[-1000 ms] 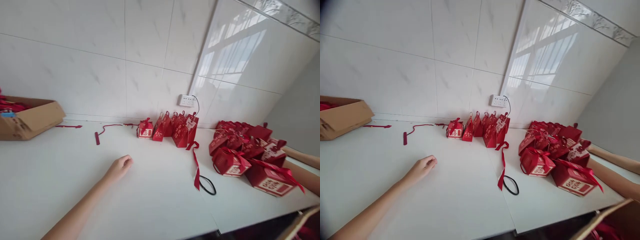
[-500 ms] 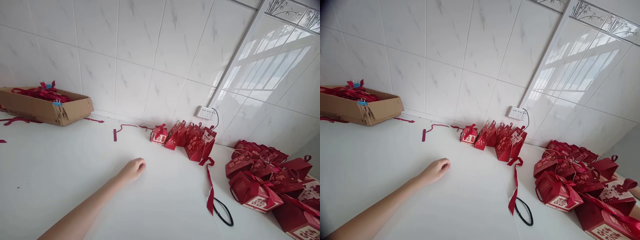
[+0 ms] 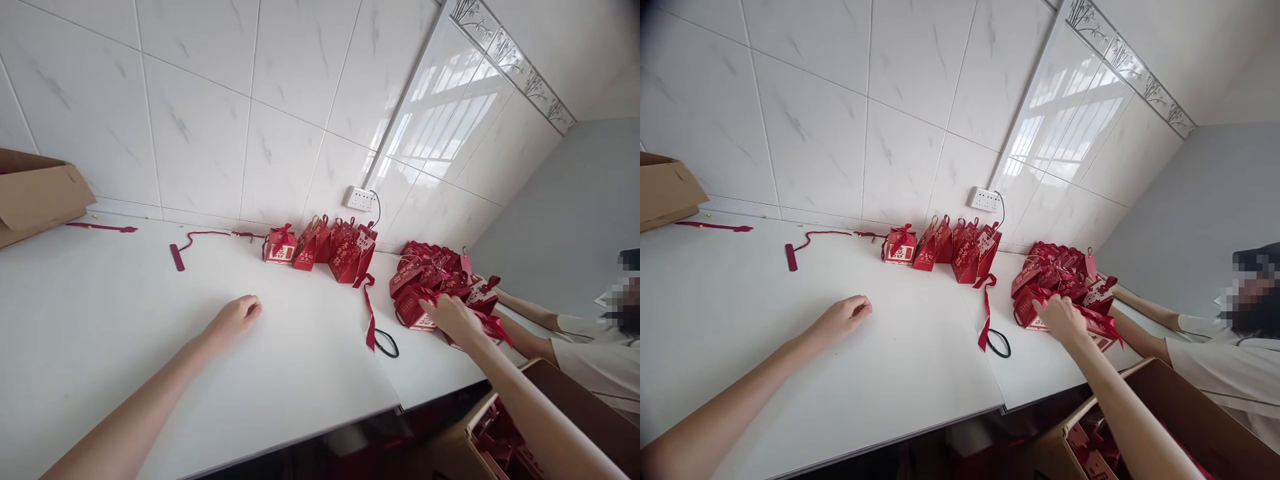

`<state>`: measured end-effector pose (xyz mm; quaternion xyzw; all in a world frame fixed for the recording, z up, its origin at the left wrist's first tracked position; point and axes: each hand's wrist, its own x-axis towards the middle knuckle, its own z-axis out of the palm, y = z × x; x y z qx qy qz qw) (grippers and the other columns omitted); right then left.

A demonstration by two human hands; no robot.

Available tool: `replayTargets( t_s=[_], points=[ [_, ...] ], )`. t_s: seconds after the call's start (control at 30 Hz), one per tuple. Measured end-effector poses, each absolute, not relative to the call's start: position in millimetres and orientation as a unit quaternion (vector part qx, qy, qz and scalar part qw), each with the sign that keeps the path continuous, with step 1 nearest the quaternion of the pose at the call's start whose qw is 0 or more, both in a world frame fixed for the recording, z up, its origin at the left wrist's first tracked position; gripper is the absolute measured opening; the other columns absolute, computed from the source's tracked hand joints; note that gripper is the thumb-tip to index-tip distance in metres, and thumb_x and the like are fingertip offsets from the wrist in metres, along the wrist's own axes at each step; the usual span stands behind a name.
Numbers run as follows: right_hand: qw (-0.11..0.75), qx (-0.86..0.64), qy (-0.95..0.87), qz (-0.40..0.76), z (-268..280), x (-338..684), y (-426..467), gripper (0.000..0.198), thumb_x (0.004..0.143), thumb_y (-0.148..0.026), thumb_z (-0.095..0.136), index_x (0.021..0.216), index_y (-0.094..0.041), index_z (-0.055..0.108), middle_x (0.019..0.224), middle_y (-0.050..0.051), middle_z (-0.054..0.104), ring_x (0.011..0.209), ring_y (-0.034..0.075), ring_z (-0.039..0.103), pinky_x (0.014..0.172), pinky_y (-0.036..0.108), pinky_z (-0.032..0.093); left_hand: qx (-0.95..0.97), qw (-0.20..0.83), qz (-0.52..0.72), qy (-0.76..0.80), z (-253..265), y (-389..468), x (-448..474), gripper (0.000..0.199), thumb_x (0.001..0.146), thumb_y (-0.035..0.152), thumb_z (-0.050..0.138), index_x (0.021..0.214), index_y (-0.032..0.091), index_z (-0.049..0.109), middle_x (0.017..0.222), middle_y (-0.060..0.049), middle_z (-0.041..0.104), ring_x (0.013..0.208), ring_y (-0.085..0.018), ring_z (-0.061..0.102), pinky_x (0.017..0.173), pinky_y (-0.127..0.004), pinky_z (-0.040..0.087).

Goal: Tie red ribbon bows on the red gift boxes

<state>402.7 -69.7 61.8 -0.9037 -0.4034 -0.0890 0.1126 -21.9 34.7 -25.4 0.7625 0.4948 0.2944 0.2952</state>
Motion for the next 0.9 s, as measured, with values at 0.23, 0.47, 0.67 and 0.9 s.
replayTargets(
  t_s=[0.23, 0.47, 0.67, 0.9],
  points=[
    [0.069, -0.943, -0.317, -0.071, 49.7, 375.4, -30.8, 0.076, 0.078, -0.050, 0.056, 0.134, -0.001, 0.037, 0.121, 0.034, 0.046, 0.110, 0.047, 0.050, 0.075, 0.050, 0.045, 0.766, 0.305, 0.291, 0.485, -21.4, 30.8, -25.6, 0.022, 0.079, 0.034, 0.037, 0.066, 0.021, 0.049, 0.065, 0.002, 0.055, 0.058, -0.015, 0.050, 0.055, -0.026, 0.035],
    [0.113, -0.731, -0.648, -0.183, 86.5, 273.9, -34.8, 0.081, 0.071, -0.047, 0.064, 0.138, -0.014, 0.033, 0.125, 0.023, 0.045, 0.116, 0.043, 0.042, 0.092, 0.055, 0.039, 0.762, 0.315, 0.329, 0.459, -28.7, 31.9, -23.6, 0.024, 0.082, 0.041, 0.042, 0.092, 0.022, 0.054, 0.088, -0.003, 0.063, 0.084, -0.020, 0.060, 0.075, -0.032, 0.046],
    [0.247, -0.421, -0.867, -0.106, 72.8, 170.0, -1.9, 0.087, 0.073, -0.047, 0.067, 0.143, -0.021, 0.022, 0.133, 0.017, 0.043, 0.122, 0.037, 0.038, 0.096, 0.054, 0.042, 0.753, 0.266, 0.530, 0.286, -30.1, 32.8, -31.1, 0.069, 0.075, 0.050, 0.053, 0.132, 0.021, 0.029, 0.136, -0.016, 0.038, 0.123, -0.031, 0.044, 0.094, -0.047, 0.043],
    [0.403, -0.351, -0.845, 0.026, -1.1, 136.2, 14.0, 0.093, 0.070, -0.040, 0.068, 0.143, -0.021, 0.013, 0.141, 0.018, 0.030, 0.131, 0.037, 0.028, 0.104, 0.058, 0.033, 0.727, 0.335, 0.521, 0.296, -33.1, 40.6, -42.9, 0.083, 0.074, 0.052, 0.059, 0.140, 0.019, 0.021, 0.137, -0.016, 0.042, 0.126, -0.033, 0.042, 0.105, -0.053, 0.034]
  ],
)
